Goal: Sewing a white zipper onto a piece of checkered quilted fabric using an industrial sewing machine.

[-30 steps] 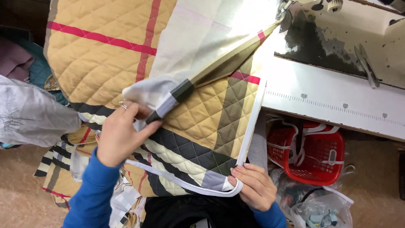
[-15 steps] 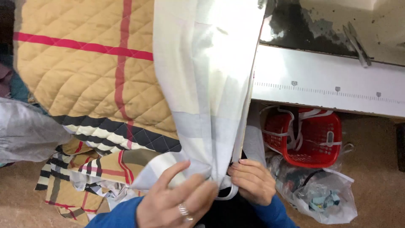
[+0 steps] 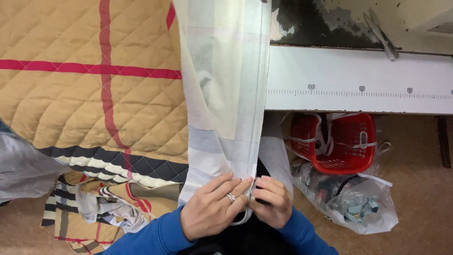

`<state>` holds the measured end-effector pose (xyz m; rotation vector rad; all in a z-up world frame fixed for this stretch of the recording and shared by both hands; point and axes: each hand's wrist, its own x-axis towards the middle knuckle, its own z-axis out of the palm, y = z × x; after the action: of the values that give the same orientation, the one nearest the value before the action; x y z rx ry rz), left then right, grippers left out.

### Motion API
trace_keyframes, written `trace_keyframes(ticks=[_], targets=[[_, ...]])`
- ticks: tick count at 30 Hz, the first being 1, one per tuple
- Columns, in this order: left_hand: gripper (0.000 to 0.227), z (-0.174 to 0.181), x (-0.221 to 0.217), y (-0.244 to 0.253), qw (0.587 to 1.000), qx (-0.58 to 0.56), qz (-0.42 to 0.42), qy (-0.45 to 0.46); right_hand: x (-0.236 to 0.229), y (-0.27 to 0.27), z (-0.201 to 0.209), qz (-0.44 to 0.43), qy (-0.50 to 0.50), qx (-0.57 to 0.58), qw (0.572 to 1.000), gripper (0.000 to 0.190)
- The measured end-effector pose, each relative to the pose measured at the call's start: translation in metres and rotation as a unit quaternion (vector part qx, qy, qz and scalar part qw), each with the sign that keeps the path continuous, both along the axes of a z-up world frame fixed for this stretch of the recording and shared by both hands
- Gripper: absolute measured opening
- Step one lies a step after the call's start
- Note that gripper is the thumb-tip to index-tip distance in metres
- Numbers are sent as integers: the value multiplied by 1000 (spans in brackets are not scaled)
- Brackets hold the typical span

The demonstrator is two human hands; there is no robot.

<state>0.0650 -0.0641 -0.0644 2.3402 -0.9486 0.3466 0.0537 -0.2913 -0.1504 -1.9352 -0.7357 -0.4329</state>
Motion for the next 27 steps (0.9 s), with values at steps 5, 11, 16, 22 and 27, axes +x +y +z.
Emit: trace_keyframes(ticks=[5,11,16,22,27], targets=[[37,-3,22,20,972,11,-113,207,33,20,38,93,-76,-145,982,10],[35,0,246,46,980,93,169,-52,28,-1,76,42,-37,-95,994,14],[19,-37,417,45,990,14,137,34,36,17,86,-36,-40,-18,998,29],[70,-58,472,52,977,181,45,101,46,46,67,-112,-48,-2,993,43],[66,-64,461,50,976,112,185,40,64,39,76,-78,-4,-68,995,45]])
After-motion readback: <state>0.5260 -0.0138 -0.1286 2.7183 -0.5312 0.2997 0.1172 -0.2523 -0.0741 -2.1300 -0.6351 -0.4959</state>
